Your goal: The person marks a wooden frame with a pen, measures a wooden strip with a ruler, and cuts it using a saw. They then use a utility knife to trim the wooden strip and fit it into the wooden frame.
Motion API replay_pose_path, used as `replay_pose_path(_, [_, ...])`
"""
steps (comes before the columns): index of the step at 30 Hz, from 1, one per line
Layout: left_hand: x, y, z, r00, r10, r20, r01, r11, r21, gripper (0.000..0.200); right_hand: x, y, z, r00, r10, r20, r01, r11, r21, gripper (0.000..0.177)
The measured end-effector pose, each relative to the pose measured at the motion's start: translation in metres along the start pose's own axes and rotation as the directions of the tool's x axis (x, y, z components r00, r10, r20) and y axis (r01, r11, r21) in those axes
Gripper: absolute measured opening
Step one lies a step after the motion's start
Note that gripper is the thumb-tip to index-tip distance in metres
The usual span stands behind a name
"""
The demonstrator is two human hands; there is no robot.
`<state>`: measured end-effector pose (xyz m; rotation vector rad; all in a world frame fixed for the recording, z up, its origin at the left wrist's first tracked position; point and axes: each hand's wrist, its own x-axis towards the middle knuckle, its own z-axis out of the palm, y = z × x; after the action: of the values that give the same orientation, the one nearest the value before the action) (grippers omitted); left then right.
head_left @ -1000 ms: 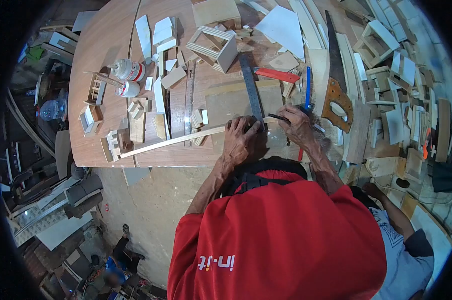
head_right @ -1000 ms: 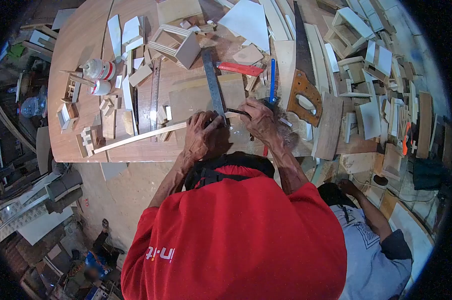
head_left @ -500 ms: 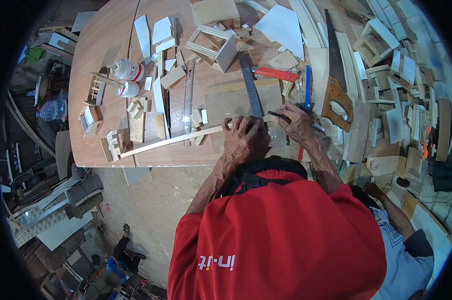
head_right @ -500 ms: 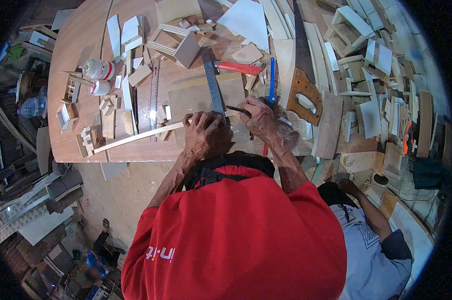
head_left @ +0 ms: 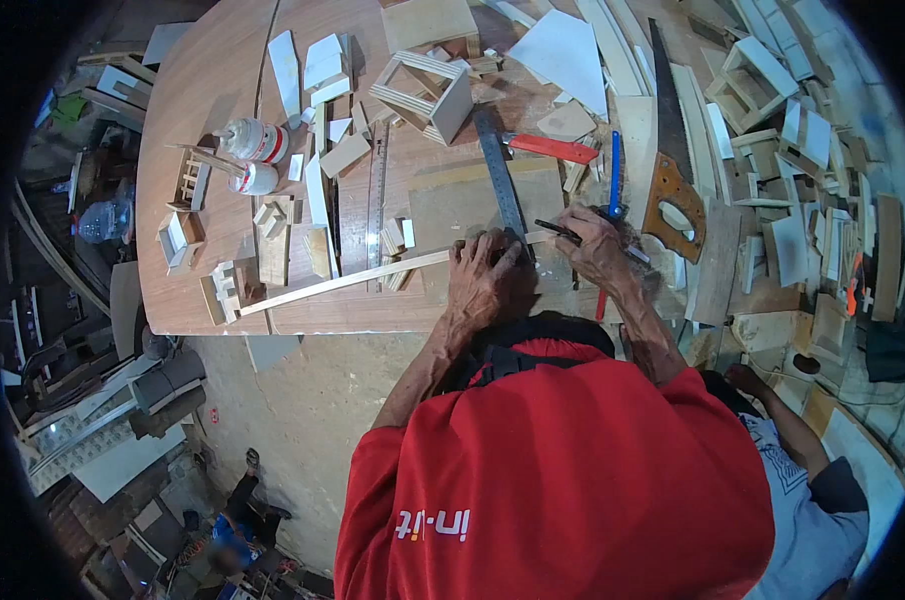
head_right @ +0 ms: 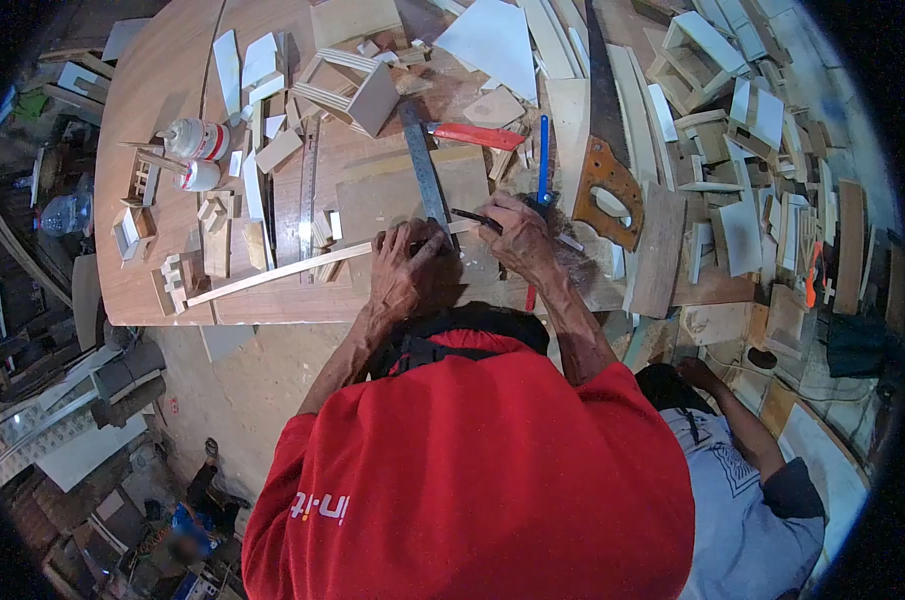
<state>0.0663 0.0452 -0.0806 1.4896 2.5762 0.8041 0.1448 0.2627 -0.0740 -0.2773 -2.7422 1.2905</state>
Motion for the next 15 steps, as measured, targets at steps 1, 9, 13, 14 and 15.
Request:
replay_pose_path(1, [0.001,-0.001,0.001,1.0,0.001,0.014,-0.002,1.0,0.012,0.069,0.0,0.0,-0.001,1.0,0.003,-0.001,-0.003,1.0,-0.004,0.019])
replay_pose_path(9, [-0.002,-0.012,0.009,0.998,0.054,0.036,-0.057,0.995,0.077,0.067,0.002,-0.004,-0.004,0.999,0.015,0.031,-0.016,1.0,0.019,0.019])
replay_pose_path(13, [0.009,0.007,-0.011,1.0,-0.024,-0.002,0.024,0.996,-0.091,0.049,0.003,-0.003,-0.005,0.999,0.023,0.043,-0.022,1.0,-0.01,0.019])
replay_pose_path(14, [0.01,0.008,-0.012,1.0,-0.027,-0.008,0.026,0.993,-0.113,0.05,0.003,-0.003,-0.005,0.999,0.022,0.044,-0.022,1.0,-0.009,0.019])
replay_pose_path(15, [0.01,0.007,-0.011,1.0,-0.028,-0.008,0.027,0.993,-0.114,0.05,0.004,-0.003,-0.005,0.998,0.035,0.057,-0.036,0.999,0.009,0.02])
